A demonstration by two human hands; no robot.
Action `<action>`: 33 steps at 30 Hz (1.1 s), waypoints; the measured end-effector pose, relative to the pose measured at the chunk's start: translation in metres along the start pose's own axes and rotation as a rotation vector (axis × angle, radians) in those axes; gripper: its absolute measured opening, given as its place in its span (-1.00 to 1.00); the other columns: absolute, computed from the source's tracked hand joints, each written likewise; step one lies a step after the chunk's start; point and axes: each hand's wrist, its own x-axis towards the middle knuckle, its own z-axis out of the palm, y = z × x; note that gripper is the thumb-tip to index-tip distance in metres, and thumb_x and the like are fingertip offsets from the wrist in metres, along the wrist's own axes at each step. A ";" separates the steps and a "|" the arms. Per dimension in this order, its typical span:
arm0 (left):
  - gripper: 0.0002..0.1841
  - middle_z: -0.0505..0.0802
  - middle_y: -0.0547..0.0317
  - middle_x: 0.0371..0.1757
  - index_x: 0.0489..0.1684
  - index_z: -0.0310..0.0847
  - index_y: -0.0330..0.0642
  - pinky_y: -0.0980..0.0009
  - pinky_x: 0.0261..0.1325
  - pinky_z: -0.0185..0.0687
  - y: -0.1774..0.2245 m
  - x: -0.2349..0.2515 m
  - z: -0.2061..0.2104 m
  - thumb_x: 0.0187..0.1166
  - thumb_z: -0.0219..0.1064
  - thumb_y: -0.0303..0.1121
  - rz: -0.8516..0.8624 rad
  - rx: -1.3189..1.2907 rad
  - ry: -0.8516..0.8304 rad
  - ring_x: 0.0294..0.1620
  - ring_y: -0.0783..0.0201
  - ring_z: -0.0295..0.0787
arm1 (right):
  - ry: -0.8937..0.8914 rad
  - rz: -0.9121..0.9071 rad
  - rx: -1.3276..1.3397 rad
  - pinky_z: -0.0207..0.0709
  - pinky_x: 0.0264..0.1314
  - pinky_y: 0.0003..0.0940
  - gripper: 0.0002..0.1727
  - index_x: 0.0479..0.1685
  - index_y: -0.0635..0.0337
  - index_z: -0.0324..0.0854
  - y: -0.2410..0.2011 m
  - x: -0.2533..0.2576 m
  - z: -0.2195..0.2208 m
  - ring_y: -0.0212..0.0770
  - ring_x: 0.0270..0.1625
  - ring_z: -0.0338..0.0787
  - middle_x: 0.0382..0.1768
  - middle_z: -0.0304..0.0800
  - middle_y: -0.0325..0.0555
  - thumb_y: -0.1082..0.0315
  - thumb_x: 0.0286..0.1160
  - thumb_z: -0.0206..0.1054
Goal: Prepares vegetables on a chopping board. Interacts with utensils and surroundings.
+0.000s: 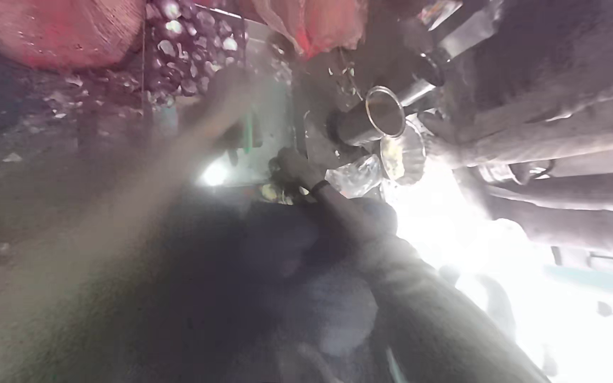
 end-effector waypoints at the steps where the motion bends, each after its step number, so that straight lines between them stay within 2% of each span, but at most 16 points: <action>1: -0.55 0.91 0.10 -0.26 -0.17 0.77 -0.18 0.00 0.05 0.77 0.000 -0.001 -0.001 0.85 -0.04 -0.15 -0.010 -0.003 0.005 -0.23 0.19 0.87 | -0.019 -0.009 -0.039 0.54 0.33 0.47 -0.43 0.25 0.01 0.76 -0.002 -0.004 -0.002 0.34 0.49 0.59 0.43 0.61 0.24 -0.14 0.34 0.53; 4: -0.54 0.90 0.12 -0.30 -0.22 0.78 -0.13 0.02 -0.02 0.78 0.002 -0.003 -0.001 0.84 -0.04 -0.11 -0.021 0.047 0.028 -0.28 0.20 0.88 | 0.035 -0.031 -0.036 0.60 0.24 0.41 -0.54 0.18 -0.11 0.79 -0.003 -0.014 0.006 0.34 0.49 0.57 0.35 0.66 0.21 -0.12 0.39 0.49; 6: -0.54 0.89 0.02 -0.22 -0.19 0.79 -0.17 -0.10 0.08 0.69 0.009 -0.005 -0.001 0.85 -0.05 -0.13 -0.039 0.093 0.020 -0.16 0.10 0.85 | 0.128 0.005 0.083 0.63 0.13 0.42 -0.61 0.09 -0.11 0.81 -0.002 -0.025 0.014 0.37 0.41 0.60 0.33 0.64 0.24 -0.04 0.35 0.55; 8: -0.52 0.87 -0.10 -0.11 -0.12 0.78 -0.23 -0.18 0.20 0.59 0.016 -0.009 -0.003 0.88 -0.08 -0.16 -0.043 0.127 0.005 -0.01 -0.01 0.81 | 0.119 0.097 0.180 0.61 0.15 0.46 -0.60 0.12 -0.07 0.78 -0.012 -0.037 0.008 0.42 0.44 0.57 0.41 0.56 0.29 0.01 0.37 0.59; 10: -0.54 0.89 -0.06 -0.13 -0.12 0.79 -0.21 -0.16 0.17 0.66 0.015 -0.009 -0.001 0.86 -0.06 -0.16 -0.024 0.158 0.005 -0.05 0.02 0.85 | 0.118 0.149 0.223 0.61 0.19 0.44 -0.61 0.14 -0.09 0.79 -0.015 -0.035 0.011 0.38 0.43 0.61 0.42 0.57 0.28 -0.02 0.40 0.54; 12: -0.53 0.89 -0.12 -0.08 -0.10 0.79 -0.23 -0.22 0.23 0.59 0.019 -0.009 -0.001 0.88 -0.08 -0.18 -0.028 0.183 -0.007 0.04 -0.05 0.83 | 0.174 0.164 0.331 0.63 0.14 0.42 -0.63 0.10 -0.09 0.80 -0.012 -0.035 0.020 0.35 0.36 0.66 0.40 0.59 0.26 0.02 0.37 0.56; 15: -0.49 0.90 -0.05 -0.15 -0.12 0.79 -0.22 -0.15 0.20 0.66 0.011 -0.004 -0.001 0.89 -0.12 -0.15 0.014 0.170 -0.004 -0.05 0.03 0.86 | 0.260 0.142 0.421 0.68 0.03 0.40 -0.62 0.06 -0.19 0.77 -0.012 -0.049 0.033 0.31 0.31 0.67 0.35 0.61 0.15 0.08 0.23 0.66; 17: -0.47 0.91 0.00 -0.21 -0.15 0.78 -0.21 -0.10 0.15 0.73 0.008 -0.002 0.001 0.89 -0.14 -0.12 0.030 0.153 -0.006 -0.13 0.09 0.89 | 0.278 0.120 0.403 0.67 0.04 0.39 -0.66 0.04 -0.22 0.79 -0.013 -0.052 0.039 0.28 0.31 0.66 0.33 0.63 0.11 0.08 0.26 0.63; 19: -0.46 0.91 0.00 -0.20 -0.14 0.78 -0.21 -0.13 0.16 0.71 0.010 -0.001 0.001 0.89 -0.15 -0.11 0.025 0.165 -0.010 -0.12 0.08 0.89 | 0.271 0.142 0.363 0.69 0.01 0.37 -0.68 0.06 -0.16 0.77 -0.017 -0.052 0.038 0.23 0.18 0.76 0.21 0.72 0.09 0.04 0.37 0.55; 21: -0.45 0.91 0.00 -0.22 -0.16 0.78 -0.21 -0.15 0.14 0.70 0.011 0.000 0.002 0.89 -0.15 -0.09 0.035 0.178 -0.008 -0.14 0.06 0.89 | 0.266 0.145 0.377 0.68 -0.13 0.35 -0.61 0.09 0.02 0.70 -0.019 -0.051 0.038 0.20 -0.05 0.83 -0.06 0.81 0.12 -0.01 0.45 0.48; 23: -0.44 0.91 0.01 -0.21 -0.15 0.78 -0.20 -0.18 0.15 0.68 0.011 0.000 0.001 0.89 -0.17 -0.07 0.038 0.189 -0.005 -0.12 0.04 0.88 | 0.259 0.080 0.401 0.69 -0.18 0.30 -0.63 0.06 -0.03 0.74 -0.019 -0.047 0.037 0.10 -0.16 0.86 -0.19 0.85 0.02 -0.06 0.49 0.45; 25: -0.46 0.91 -0.01 -0.17 -0.13 0.78 -0.21 -0.22 0.20 0.65 0.013 -0.001 0.001 0.88 -0.15 -0.08 0.029 0.204 -0.003 -0.06 0.01 0.87 | 0.237 -0.020 0.397 0.70 -0.12 0.27 -0.66 0.00 -0.13 0.83 -0.021 -0.046 0.035 0.00 -0.15 0.86 -0.17 0.88 -0.10 -0.12 0.54 0.41; 29: -0.49 0.89 -0.08 -0.11 -0.14 0.77 -0.24 -0.22 0.26 0.58 0.014 0.000 0.002 0.87 -0.13 -0.13 0.046 0.230 0.013 0.06 -0.03 0.82 | 0.185 -0.162 0.344 0.67 -0.06 0.27 -0.67 -0.07 -0.09 0.87 -0.027 -0.042 0.024 0.03 -0.11 0.85 -0.20 0.88 -0.07 -0.10 0.54 0.43; 33: -0.43 0.90 -0.06 -0.16 -0.12 0.79 -0.20 -0.25 0.19 0.64 -0.001 0.007 0.001 0.89 -0.17 -0.06 0.102 0.234 0.012 -0.04 -0.02 0.87 | 0.140 -0.239 0.242 0.67 -0.02 0.22 -0.61 -0.09 -0.12 0.87 -0.022 -0.030 0.024 0.00 -0.11 0.85 -0.24 0.88 -0.11 -0.19 0.54 0.37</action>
